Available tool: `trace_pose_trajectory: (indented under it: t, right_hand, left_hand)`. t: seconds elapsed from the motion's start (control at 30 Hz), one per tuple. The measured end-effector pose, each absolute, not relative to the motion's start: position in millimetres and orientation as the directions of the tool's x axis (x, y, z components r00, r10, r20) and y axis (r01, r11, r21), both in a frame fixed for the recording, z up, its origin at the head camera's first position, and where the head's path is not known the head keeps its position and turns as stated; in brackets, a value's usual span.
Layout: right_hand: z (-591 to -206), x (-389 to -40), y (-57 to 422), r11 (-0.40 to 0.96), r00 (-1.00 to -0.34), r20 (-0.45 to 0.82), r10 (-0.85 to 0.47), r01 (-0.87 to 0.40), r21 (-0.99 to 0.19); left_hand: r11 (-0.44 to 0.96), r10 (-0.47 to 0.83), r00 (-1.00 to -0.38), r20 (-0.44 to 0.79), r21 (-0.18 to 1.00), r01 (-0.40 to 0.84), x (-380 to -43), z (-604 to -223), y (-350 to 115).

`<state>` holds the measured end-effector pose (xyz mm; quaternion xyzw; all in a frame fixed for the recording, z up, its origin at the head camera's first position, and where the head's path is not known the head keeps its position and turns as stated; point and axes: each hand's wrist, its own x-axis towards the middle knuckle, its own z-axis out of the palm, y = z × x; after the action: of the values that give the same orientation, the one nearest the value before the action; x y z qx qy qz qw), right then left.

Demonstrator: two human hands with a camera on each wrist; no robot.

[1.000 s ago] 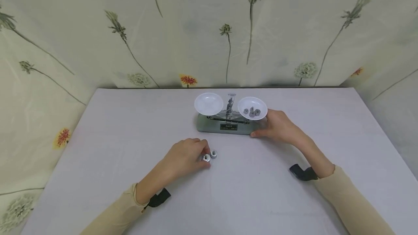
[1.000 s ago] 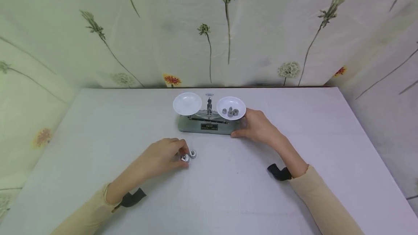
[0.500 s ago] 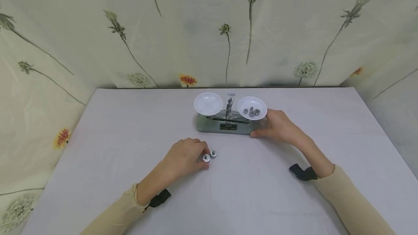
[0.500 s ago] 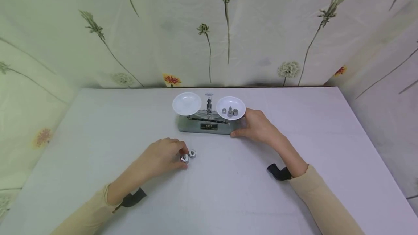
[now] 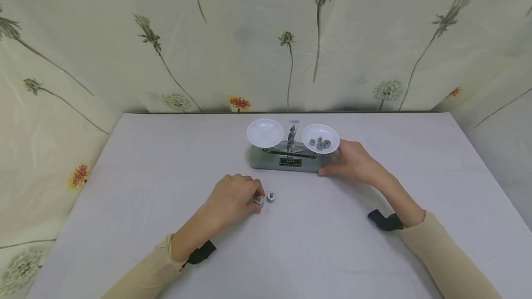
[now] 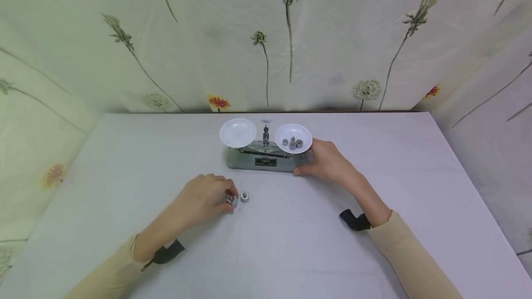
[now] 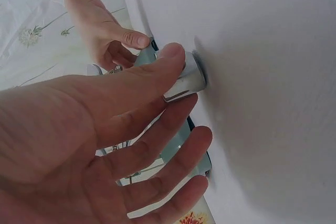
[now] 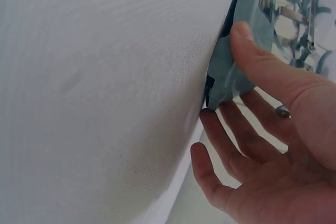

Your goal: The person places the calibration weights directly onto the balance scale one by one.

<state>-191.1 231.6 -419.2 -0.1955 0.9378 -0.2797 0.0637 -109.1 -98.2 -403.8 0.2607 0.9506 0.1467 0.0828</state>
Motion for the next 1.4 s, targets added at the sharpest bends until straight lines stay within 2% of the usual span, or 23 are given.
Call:
trace_pose_trajectory:
  t: [0.2, 0.47, 1.4]
  right_hand:
    - [-420, -191, 232, 0.764, -0.915, -0.005, -0.404, -0.335, -0.551]
    - [-417, -189, 231, 0.758, -0.911, -0.004, -0.412, -0.340, -0.557]
    - [-416, -190, 231, 0.760, -0.913, -0.022, -0.407, -0.326, -0.562]
  left_hand:
    - [0.824, 0.519, -0.852, -0.070, 0.307, 0.477, -109, -402, -99]
    - [0.830, 0.505, -0.863, 0.012, 0.267, 0.490, -109, -398, -102]
    - [0.825, 0.447, -0.883, 0.141, 0.318, 0.468, -112, -379, -105]
